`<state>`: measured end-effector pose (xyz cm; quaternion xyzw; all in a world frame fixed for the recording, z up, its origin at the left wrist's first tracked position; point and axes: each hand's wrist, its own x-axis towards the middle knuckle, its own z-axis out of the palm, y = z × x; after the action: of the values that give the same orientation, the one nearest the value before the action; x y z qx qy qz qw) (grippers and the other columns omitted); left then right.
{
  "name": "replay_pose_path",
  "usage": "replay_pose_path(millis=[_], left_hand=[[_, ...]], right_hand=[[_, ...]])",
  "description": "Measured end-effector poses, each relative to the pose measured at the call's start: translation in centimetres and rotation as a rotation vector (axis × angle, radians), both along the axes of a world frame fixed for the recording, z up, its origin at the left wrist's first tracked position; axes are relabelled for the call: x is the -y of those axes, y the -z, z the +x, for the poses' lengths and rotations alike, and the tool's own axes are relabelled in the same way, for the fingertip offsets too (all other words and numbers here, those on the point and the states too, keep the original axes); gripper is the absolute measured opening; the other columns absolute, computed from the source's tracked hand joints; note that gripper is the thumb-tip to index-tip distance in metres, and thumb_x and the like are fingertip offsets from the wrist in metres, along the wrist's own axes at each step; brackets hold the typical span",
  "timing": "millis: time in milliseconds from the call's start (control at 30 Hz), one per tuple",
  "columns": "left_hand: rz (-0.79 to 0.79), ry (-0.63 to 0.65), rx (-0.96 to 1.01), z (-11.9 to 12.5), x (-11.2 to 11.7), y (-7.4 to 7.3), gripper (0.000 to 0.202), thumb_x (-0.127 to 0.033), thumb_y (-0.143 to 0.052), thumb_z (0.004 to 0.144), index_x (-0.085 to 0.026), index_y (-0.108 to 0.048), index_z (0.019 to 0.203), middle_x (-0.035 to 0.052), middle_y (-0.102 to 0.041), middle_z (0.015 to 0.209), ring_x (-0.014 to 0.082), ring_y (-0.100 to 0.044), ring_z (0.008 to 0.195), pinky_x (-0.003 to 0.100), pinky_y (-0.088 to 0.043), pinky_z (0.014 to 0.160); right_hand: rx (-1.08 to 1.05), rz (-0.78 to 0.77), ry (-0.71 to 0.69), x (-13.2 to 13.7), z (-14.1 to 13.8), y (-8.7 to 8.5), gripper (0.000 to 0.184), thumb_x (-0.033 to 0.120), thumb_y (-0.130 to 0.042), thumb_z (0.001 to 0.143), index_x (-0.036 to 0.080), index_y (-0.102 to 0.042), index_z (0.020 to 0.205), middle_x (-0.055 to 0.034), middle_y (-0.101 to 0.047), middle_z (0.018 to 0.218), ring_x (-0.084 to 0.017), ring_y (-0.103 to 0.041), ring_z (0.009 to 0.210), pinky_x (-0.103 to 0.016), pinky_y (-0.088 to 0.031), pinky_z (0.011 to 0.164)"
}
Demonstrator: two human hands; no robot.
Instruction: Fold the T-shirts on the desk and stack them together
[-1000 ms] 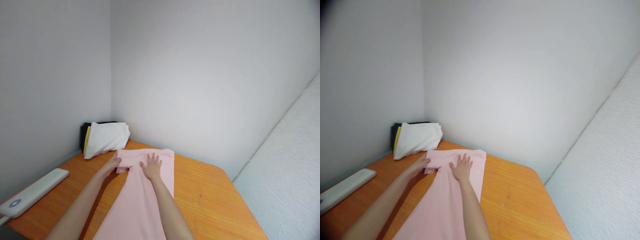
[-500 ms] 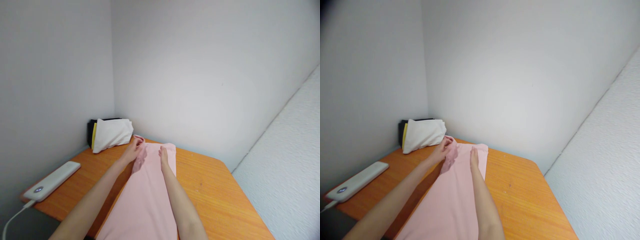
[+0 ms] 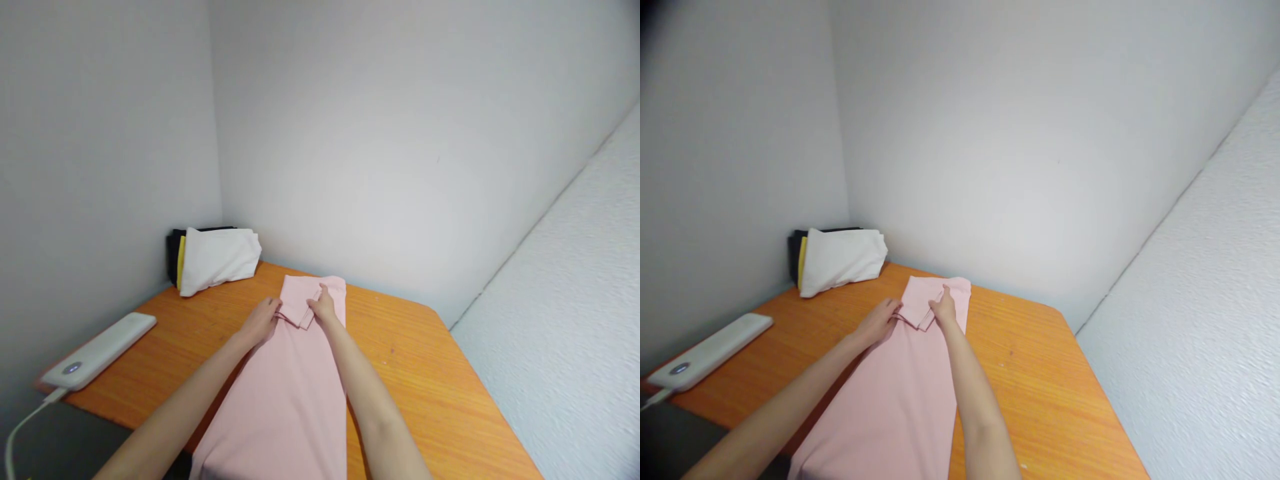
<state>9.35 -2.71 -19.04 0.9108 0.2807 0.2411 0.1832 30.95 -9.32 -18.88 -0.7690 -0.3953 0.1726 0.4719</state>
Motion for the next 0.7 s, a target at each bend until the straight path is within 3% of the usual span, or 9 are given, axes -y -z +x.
replay_pose_path(millis=[133,233,300,367,467,567,700], left_hand=[[0.075,-0.006,-0.071,-0.5,0.3,-0.3,0.02,-0.015,-0.047,0.089,-0.019,-0.06,0.103,0.0081,-0.056,0.103,0.0205,-0.056,0.099,0.032,-0.045,0.088],[0.121,-0.005,-0.124,-1.1,0.8,-0.7,0.022,-0.018,-0.043,0.092,-0.019,-0.061,0.105,0.0104,-0.058,0.106,0.0217,-0.057,0.1,0.035,-0.045,0.089],[0.155,0.011,-0.149,-1.6,1.4,-1.0,0.027,-0.021,-0.042,0.094,-0.019,-0.06,0.114,0.0136,-0.057,0.121,0.0243,-0.054,0.112,0.039,-0.043,0.096],[0.187,0.053,-0.171,-2.3,2.1,-1.1,0.035,-0.025,-0.041,0.095,-0.022,-0.055,0.128,0.0131,-0.047,0.142,0.0256,-0.043,0.13,0.042,-0.034,0.107],[0.197,0.126,-0.232,-3.2,3.2,-0.3,0.047,-0.037,-0.041,0.096,-0.023,-0.046,0.141,0.0091,-0.036,0.155,0.0246,-0.029,0.143,0.044,-0.023,0.116],[0.179,0.149,-0.296,-3.5,3.7,0.8,0.055,-0.045,-0.036,0.097,-0.018,-0.042,0.144,0.011,-0.032,0.156,0.0257,-0.027,0.145,0.048,-0.023,0.116],[0.188,0.128,-0.316,-3.5,4.2,1.2,0.055,-0.042,-0.032,0.098,-0.016,-0.041,0.145,0.0119,-0.03,0.157,0.0268,-0.026,0.146,0.053,-0.021,0.116]], right_hand=[[0.224,-0.095,-0.005,0.4,-0.6,-1.1,0.065,0.005,-0.047,0.075,0.02,-0.046,0.138,-0.0098,-0.056,0.134,-0.019,-0.051,0.125,-0.031,-0.037,0.107],[0.358,-0.177,0.012,1.2,-1.6,-2.2,0.064,0.007,-0.045,0.08,0.016,-0.041,0.144,-0.0169,-0.052,0.135,-0.026,-0.049,0.126,-0.04,-0.036,0.107],[0.448,-0.215,0.005,2.1,-2.7,-2.8,0.065,0.013,-0.048,0.084,0.015,-0.035,0.148,-0.021,-0.045,0.141,-0.031,-0.042,0.131,-0.047,-0.032,0.108],[0.522,-0.23,-0.044,3.6,-4.3,-3.0,0.064,0.022,-0.053,0.086,0.018,-0.035,0.148,-0.0186,-0.038,0.148,-0.033,-0.032,0.138,-0.048,-0.024,0.112],[0.629,-0.263,-0.189,6.4,-6.7,-2.1,0.057,0.04,-0.049,0.093,0.021,-0.039,0.146,-0.0117,-0.033,0.154,-0.029,-0.02,0.144,-0.045,-0.016,0.116],[0.723,-0.361,-0.313,9.0,-8.6,-0.7,0.067,0.057,-0.034,0.097,0.017,-0.031,0.151,-0.013,-0.023,0.158,-0.032,-0.013,0.147,-0.05,-0.013,0.116],[0.762,-0.427,-0.326,11.1,-9.7,0.1,0.068,0.059,-0.03,0.097,0.02,-0.024,0.153,-0.0101,-0.015,0.161,-0.031,-0.011,0.147,-0.05,-0.011,0.117]])
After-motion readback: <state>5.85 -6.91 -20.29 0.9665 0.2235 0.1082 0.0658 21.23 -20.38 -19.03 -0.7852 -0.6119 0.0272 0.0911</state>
